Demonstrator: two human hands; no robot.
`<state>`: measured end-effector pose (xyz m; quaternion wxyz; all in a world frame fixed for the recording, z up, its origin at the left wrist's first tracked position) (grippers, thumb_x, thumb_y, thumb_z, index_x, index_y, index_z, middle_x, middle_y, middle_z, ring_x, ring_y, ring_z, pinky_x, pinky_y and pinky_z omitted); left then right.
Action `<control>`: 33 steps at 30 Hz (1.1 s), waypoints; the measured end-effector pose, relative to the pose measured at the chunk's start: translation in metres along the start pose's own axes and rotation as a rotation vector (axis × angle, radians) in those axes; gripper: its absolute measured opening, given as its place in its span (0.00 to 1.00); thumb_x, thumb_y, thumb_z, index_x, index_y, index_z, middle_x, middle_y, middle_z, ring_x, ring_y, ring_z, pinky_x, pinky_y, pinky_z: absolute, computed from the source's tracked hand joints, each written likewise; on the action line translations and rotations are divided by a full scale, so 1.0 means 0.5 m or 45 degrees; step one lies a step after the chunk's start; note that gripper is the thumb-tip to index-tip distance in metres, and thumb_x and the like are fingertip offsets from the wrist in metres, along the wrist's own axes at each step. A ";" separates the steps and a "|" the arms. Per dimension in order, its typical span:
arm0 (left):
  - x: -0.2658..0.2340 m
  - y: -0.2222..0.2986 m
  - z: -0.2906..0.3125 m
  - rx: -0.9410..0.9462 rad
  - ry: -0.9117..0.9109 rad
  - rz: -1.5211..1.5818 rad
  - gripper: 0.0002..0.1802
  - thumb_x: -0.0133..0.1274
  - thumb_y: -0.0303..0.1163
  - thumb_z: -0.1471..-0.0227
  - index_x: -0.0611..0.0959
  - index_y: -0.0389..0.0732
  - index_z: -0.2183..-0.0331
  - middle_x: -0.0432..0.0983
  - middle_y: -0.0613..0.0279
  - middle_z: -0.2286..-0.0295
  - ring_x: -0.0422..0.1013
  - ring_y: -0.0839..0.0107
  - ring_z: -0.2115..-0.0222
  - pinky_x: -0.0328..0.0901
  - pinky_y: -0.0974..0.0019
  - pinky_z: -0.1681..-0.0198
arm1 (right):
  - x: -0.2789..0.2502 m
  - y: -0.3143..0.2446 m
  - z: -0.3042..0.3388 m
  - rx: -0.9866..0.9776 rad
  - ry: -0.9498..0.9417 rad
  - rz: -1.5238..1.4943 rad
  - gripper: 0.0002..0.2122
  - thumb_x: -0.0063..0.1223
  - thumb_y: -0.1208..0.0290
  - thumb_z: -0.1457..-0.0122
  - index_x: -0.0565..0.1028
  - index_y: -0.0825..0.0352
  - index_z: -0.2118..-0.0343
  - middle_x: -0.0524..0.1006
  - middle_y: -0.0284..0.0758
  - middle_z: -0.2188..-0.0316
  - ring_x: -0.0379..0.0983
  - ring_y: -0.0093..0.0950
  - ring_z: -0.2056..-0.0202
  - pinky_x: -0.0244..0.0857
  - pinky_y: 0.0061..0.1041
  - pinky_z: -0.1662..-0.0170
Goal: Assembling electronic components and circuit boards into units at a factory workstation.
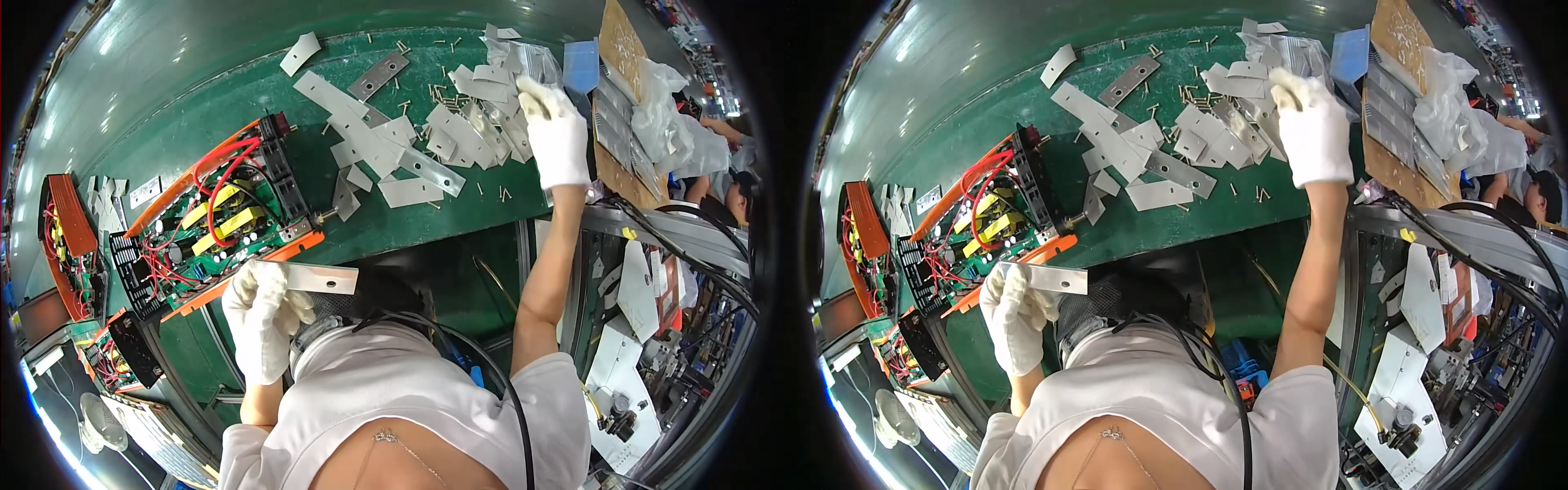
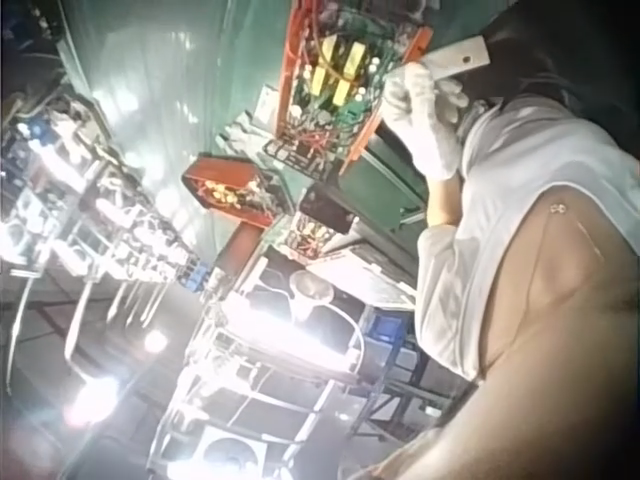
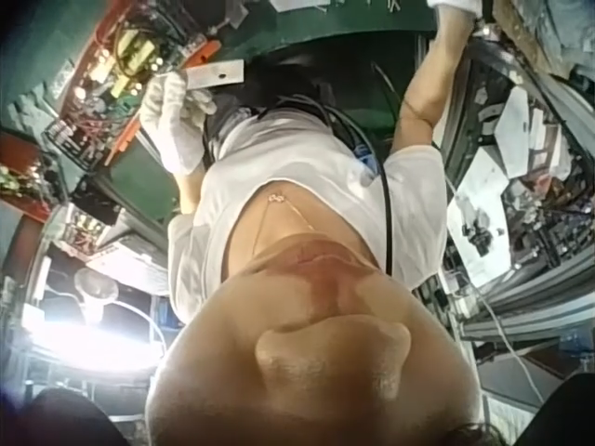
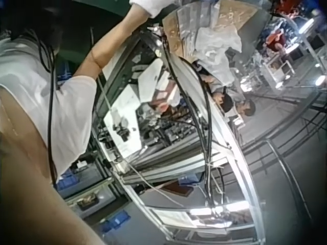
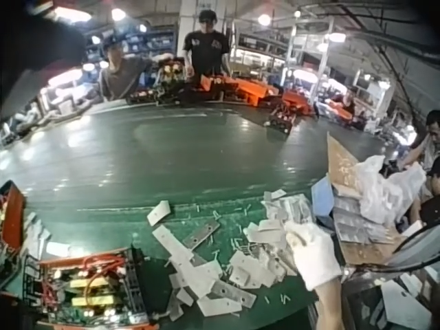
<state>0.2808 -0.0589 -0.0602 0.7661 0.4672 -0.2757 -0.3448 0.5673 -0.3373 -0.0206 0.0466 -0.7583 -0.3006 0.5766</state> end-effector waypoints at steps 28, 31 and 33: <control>0.066 -0.043 0.005 -0.244 -0.240 -0.077 0.17 0.47 0.42 0.42 0.77 0.36 0.69 0.76 0.60 0.80 0.68 0.79 0.85 0.59 0.77 0.82 | -0.002 -0.195 0.013 -0.073 -0.679 -0.968 0.09 0.54 0.70 0.52 0.76 0.71 0.74 0.73 0.26 0.79 0.65 0.14 0.75 0.59 0.16 0.69; 0.136 -0.042 0.001 -0.191 -0.490 0.057 0.21 0.46 0.44 0.41 0.77 0.33 0.65 0.78 0.59 0.75 0.70 0.79 0.81 0.62 0.77 0.79 | 0.010 -0.266 0.044 -0.136 -0.870 -0.803 0.10 0.54 0.66 0.50 0.71 0.67 0.81 0.68 0.23 0.84 0.58 0.12 0.80 0.51 0.14 0.76; 0.164 -0.043 -0.003 -0.221 -0.539 0.206 0.21 0.45 0.44 0.41 0.76 0.33 0.62 0.78 0.57 0.74 0.72 0.77 0.80 0.64 0.77 0.78 | 0.002 -0.332 0.065 -0.387 -0.850 -0.683 0.12 0.56 0.67 0.51 0.66 0.65 0.84 0.65 0.22 0.85 0.56 0.12 0.81 0.49 0.15 0.78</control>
Point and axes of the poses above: each hand's wrist, its own z-axis away from the middle knuckle, its own x-axis out of the palm, y = z × x, the point moved 10 cm from there along -z, towards the middle knuckle
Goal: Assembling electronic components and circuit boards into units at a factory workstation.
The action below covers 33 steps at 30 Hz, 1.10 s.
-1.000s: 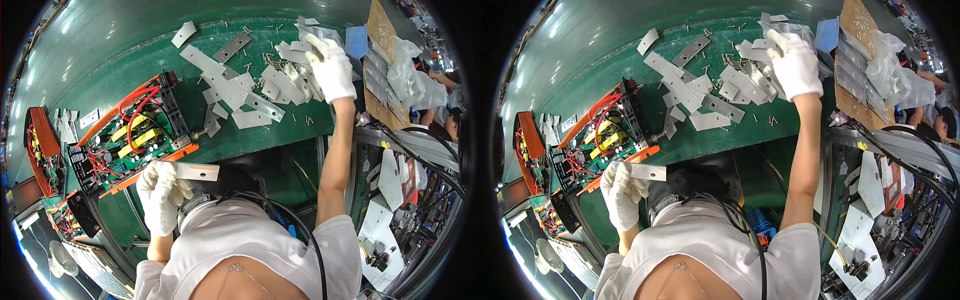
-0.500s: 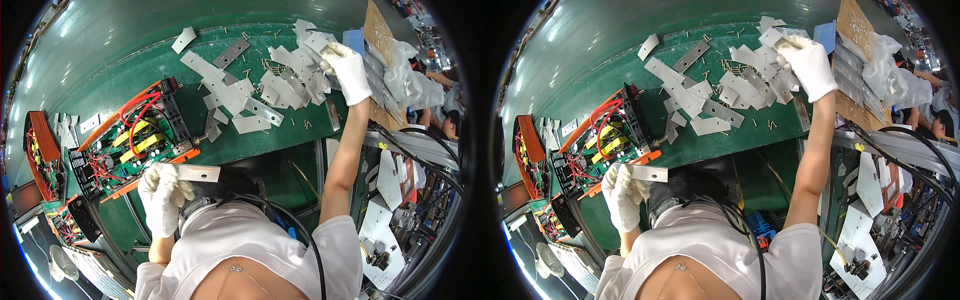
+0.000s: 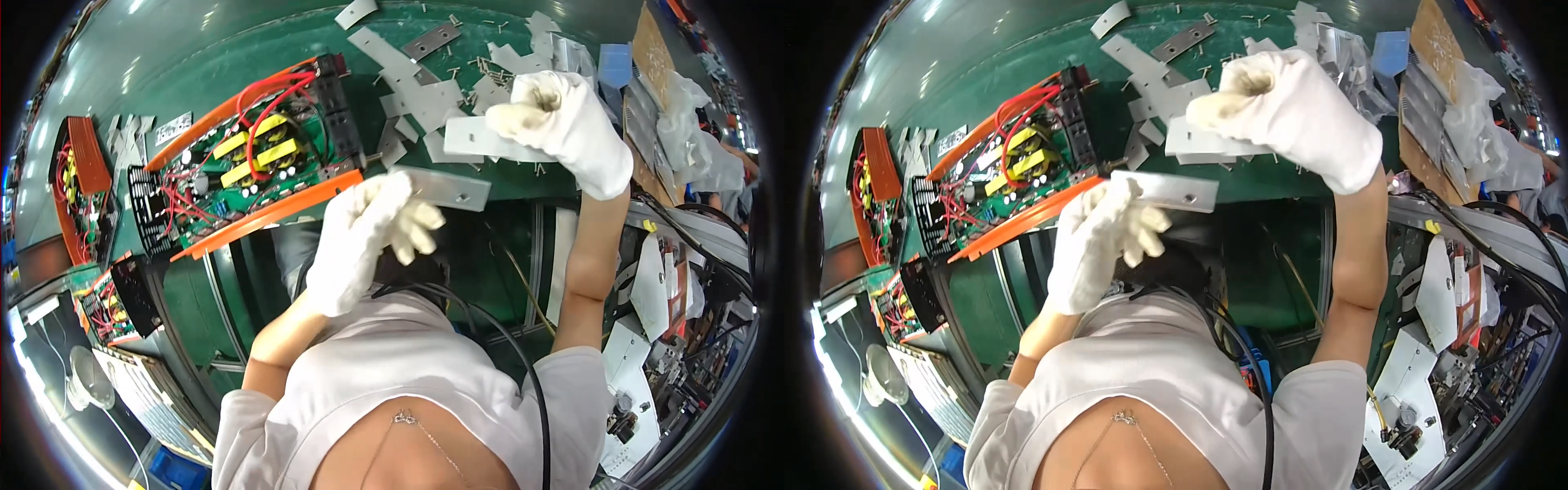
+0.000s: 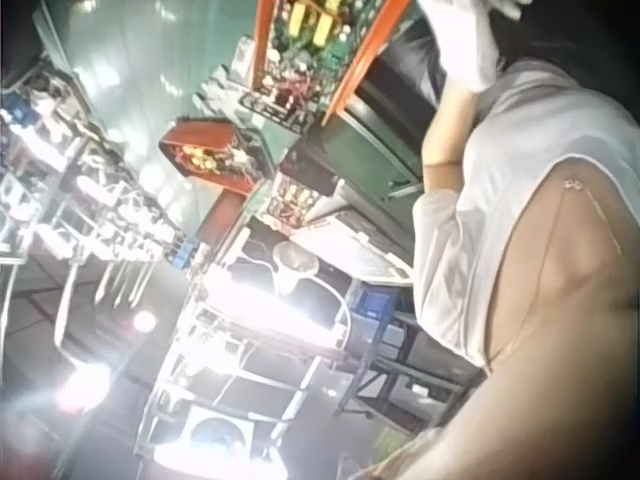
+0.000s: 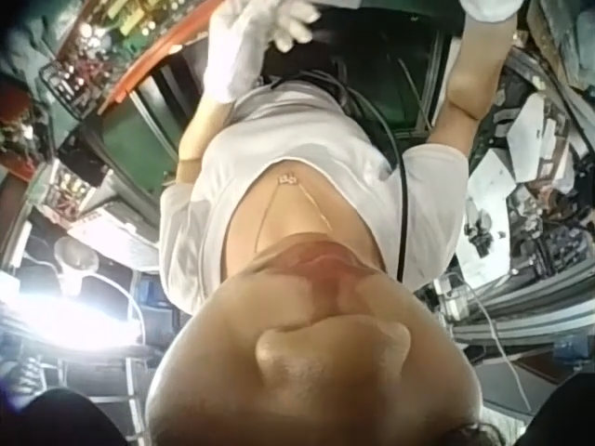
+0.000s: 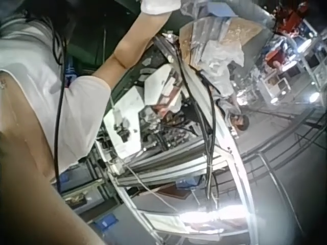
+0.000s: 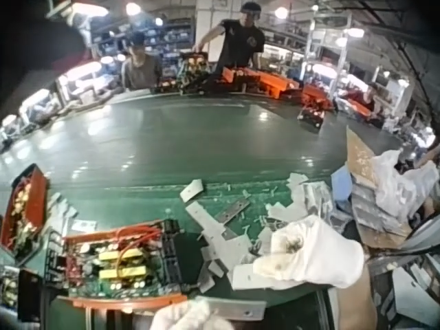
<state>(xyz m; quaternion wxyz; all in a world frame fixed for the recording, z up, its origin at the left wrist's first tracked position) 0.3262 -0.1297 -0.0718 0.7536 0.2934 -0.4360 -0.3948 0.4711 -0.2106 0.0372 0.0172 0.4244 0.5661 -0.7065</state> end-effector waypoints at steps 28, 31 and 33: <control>-0.141 0.047 0.094 0.076 0.329 -0.014 0.12 0.46 0.34 0.41 0.75 0.33 0.69 0.77 0.50 0.78 0.72 0.71 0.82 0.64 0.74 0.80 | -0.252 0.135 0.054 -0.186 1.573 0.368 0.10 0.49 0.70 0.40 0.78 0.67 0.59 0.80 0.35 0.63 0.76 0.22 0.62 0.66 0.20 0.57; -0.152 0.055 0.102 0.089 0.424 0.050 0.12 0.47 0.33 0.42 0.75 0.32 0.68 0.77 0.47 0.78 0.72 0.68 0.83 0.64 0.73 0.81 | -0.287 0.153 0.090 -0.078 1.671 0.400 0.11 0.50 0.68 0.40 0.78 0.66 0.59 0.80 0.36 0.63 0.76 0.22 0.62 0.66 0.20 0.56; -0.145 0.077 0.107 0.263 0.361 0.169 0.13 0.48 0.34 0.43 0.75 0.31 0.68 0.77 0.45 0.78 0.73 0.66 0.83 0.65 0.71 0.81 | -0.292 0.174 0.088 0.172 1.566 0.568 0.12 0.52 0.65 0.42 0.78 0.65 0.58 0.80 0.37 0.62 0.76 0.24 0.61 0.66 0.21 0.55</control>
Point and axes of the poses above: each hand's wrist, its own z-axis away from the middle knuckle, its own x-axis out of the palm, y = z × x, the point moved 10 cm from there along -z, towards the middle knuckle
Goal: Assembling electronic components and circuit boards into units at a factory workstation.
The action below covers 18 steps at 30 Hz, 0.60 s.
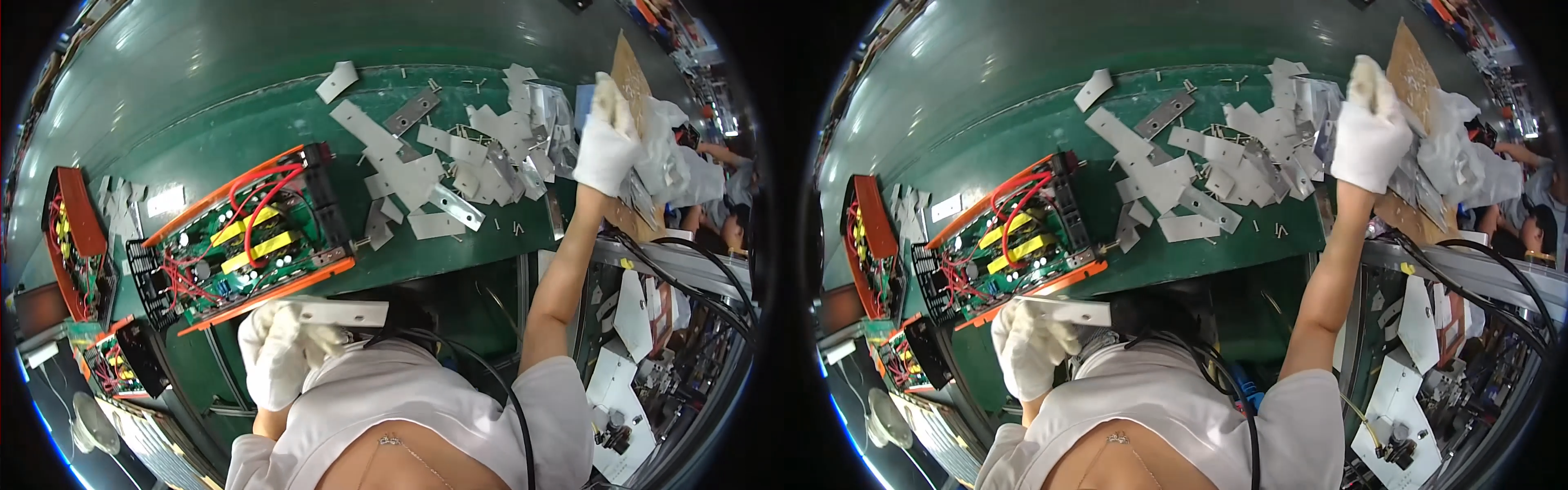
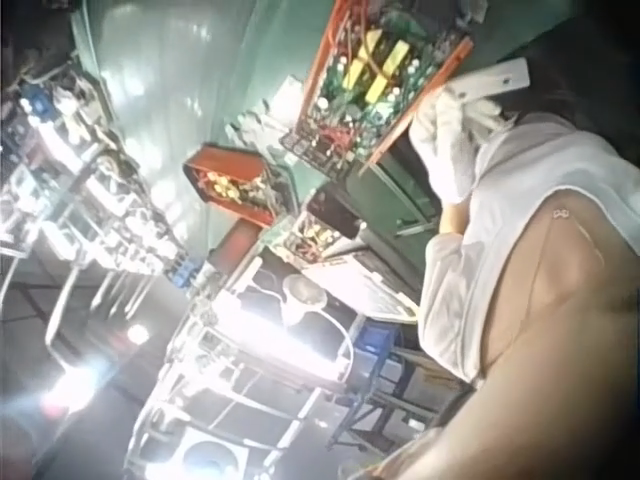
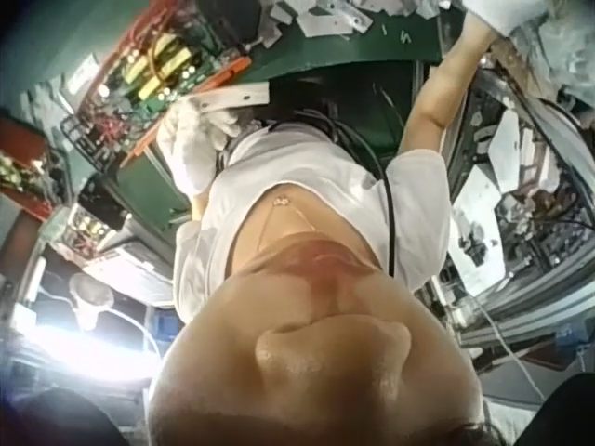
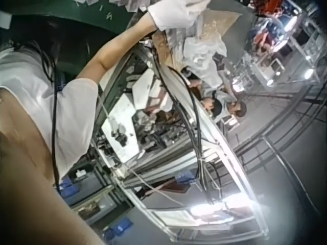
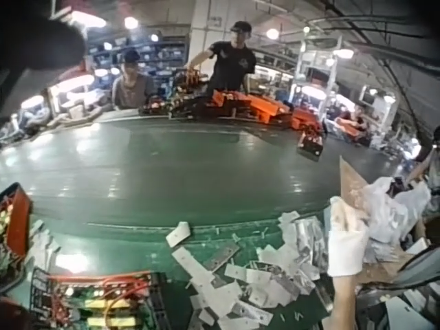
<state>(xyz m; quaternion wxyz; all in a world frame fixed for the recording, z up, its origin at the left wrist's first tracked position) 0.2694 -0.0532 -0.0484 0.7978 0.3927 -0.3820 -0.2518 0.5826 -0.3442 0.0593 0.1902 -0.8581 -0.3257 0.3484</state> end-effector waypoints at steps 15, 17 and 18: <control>-0.041 0.007 -0.011 0.186 0.102 -0.047 0.12 0.51 0.33 0.45 0.75 0.33 0.72 0.75 0.56 0.77 0.67 0.74 0.83 0.62 0.74 0.79 | 0.276 0.094 -0.013 -0.120 -0.909 0.827 0.17 0.54 0.58 0.47 0.76 0.52 0.54 0.75 0.36 0.55 0.73 0.37 0.55 0.66 0.33 0.52; -0.030 0.002 -0.010 0.109 0.075 0.003 0.12 0.51 0.34 0.46 0.76 0.33 0.72 0.74 0.59 0.77 0.66 0.76 0.81 0.61 0.75 0.76 | 0.286 0.116 -0.025 0.096 -1.027 0.655 0.14 0.55 0.58 0.48 0.79 0.54 0.60 0.78 0.37 0.60 0.74 0.37 0.59 0.67 0.32 0.54; -0.035 0.001 -0.009 0.165 0.077 -0.008 0.12 0.52 0.34 0.46 0.76 0.33 0.72 0.73 0.61 0.78 0.65 0.77 0.82 0.61 0.75 0.76 | 0.275 0.109 -0.043 0.032 -0.866 0.479 0.15 0.57 0.56 0.49 0.79 0.58 0.62 0.79 0.38 0.65 0.76 0.34 0.62 0.67 0.29 0.56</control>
Point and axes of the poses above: each hand's wrist, its own z-axis away from the middle knuckle, its own x-axis out of the palm, y = z × x, the point moved 10 cm from there along -z, towards the middle knuckle
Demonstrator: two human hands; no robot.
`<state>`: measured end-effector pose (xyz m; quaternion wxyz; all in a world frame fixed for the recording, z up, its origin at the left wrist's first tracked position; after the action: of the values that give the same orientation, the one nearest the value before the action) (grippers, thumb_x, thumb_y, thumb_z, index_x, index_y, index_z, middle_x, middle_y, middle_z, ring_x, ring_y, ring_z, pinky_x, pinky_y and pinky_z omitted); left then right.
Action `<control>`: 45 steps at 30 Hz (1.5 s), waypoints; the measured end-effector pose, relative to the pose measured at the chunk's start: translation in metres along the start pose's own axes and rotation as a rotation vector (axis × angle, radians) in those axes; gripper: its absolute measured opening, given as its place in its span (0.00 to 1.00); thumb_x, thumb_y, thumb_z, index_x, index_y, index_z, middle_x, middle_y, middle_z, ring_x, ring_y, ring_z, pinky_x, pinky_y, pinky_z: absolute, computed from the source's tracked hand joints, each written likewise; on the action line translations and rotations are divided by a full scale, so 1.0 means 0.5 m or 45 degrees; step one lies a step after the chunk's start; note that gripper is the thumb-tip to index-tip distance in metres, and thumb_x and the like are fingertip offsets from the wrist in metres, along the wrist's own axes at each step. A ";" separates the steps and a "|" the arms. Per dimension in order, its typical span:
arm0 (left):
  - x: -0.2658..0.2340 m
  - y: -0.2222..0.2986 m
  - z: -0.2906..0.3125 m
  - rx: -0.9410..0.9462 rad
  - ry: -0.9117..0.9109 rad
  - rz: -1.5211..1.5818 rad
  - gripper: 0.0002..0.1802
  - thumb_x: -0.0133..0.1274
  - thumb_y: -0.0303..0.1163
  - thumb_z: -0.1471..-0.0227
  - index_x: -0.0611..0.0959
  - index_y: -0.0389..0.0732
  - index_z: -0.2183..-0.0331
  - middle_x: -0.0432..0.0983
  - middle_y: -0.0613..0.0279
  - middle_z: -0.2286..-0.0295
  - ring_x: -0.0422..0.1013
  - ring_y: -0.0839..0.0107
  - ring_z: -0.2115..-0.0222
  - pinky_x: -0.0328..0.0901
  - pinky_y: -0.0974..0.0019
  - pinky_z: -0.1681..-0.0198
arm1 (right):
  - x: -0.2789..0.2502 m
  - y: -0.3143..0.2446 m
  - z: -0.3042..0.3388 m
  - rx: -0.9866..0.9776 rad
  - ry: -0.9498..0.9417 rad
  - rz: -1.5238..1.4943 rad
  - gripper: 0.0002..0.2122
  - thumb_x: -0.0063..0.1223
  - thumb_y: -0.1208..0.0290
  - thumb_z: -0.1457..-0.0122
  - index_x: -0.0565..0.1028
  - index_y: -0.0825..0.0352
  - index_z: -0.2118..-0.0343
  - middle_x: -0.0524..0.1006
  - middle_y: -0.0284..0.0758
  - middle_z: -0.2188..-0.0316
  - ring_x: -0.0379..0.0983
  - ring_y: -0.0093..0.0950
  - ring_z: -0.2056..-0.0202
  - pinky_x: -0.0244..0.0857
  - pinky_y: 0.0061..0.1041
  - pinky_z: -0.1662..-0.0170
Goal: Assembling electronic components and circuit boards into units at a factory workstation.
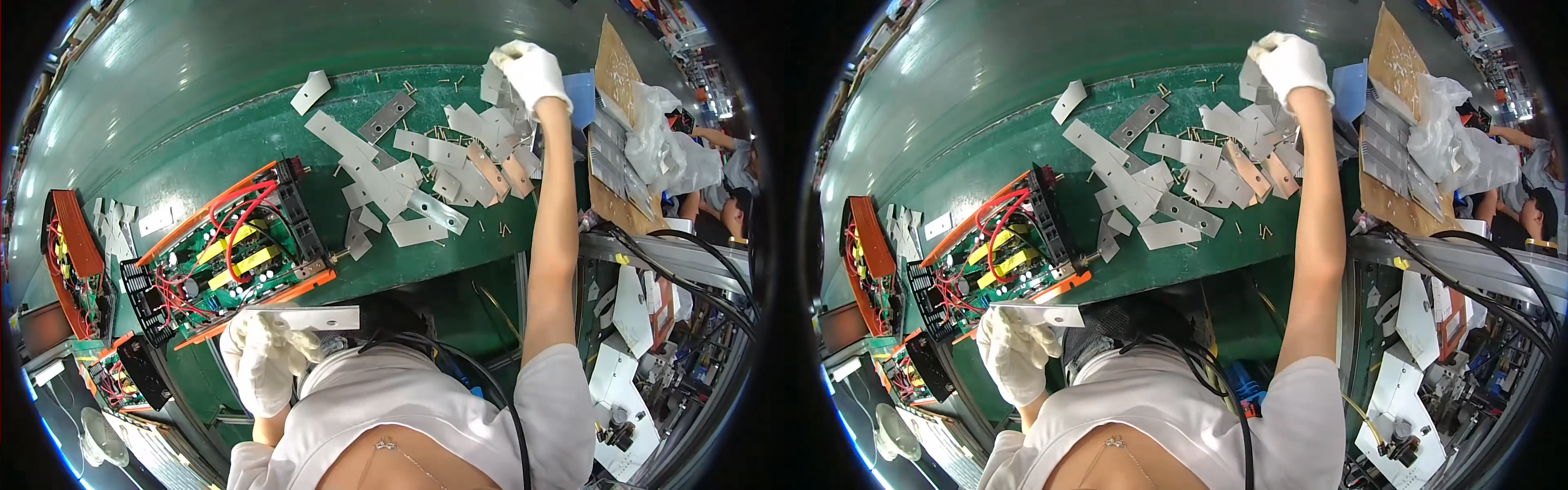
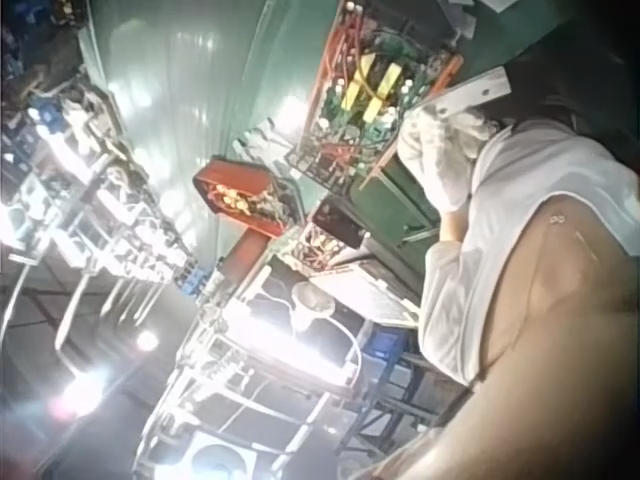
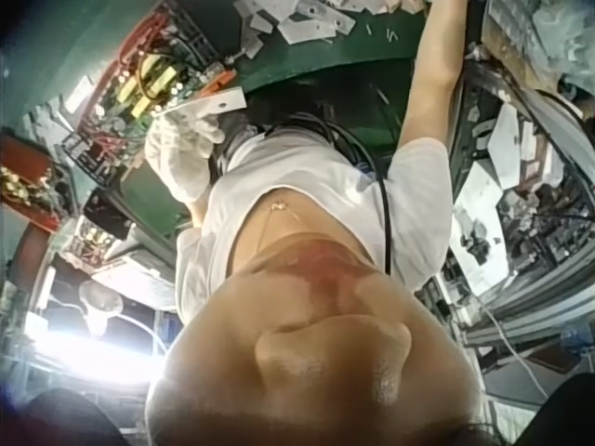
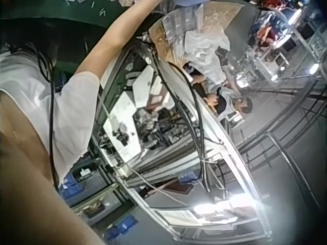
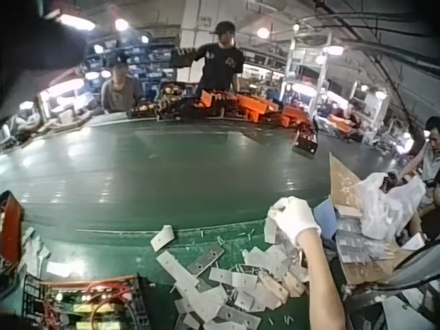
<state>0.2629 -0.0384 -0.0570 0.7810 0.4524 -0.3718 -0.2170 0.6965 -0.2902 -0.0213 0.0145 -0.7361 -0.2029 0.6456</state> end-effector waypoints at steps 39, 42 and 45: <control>0.130 -0.043 0.012 -0.017 -0.086 -0.061 0.15 0.43 0.38 0.40 0.73 0.35 0.68 0.74 0.47 0.83 0.63 0.71 0.92 0.52 0.77 0.90 | -0.001 0.096 0.301 0.473 0.183 0.051 0.20 0.49 0.59 0.44 0.70 0.53 0.47 0.73 0.42 0.53 0.71 0.40 0.54 0.64 0.36 0.51; 0.147 -0.048 0.003 -0.055 -0.134 -0.082 0.15 0.44 0.39 0.40 0.73 0.35 0.68 0.75 0.47 0.82 0.64 0.71 0.91 0.52 0.77 0.90 | 0.001 0.101 0.289 0.444 0.318 0.023 0.17 0.46 0.63 0.43 0.72 0.54 0.50 0.75 0.43 0.58 0.73 0.42 0.57 0.66 0.37 0.53; 0.162 -0.049 -0.005 -0.075 -0.122 -0.107 0.15 0.44 0.39 0.41 0.73 0.35 0.68 0.75 0.48 0.81 0.65 0.71 0.91 0.52 0.78 0.90 | -0.011 0.115 0.306 0.544 0.430 -0.251 0.15 0.46 0.68 0.42 0.74 0.54 0.52 0.76 0.43 0.61 0.74 0.42 0.61 0.68 0.35 0.55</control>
<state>0.3157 -0.1039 -0.0482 0.7655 0.4334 -0.3830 -0.2819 0.5661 -0.3815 -0.0577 0.2654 -0.7901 -0.1276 0.5376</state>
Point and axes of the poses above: each hand's wrist, its own z-axis away from the middle knuckle, its own x-axis out of the palm, y = z × x, the point moved 10 cm from there along -z, towards the middle knuckle
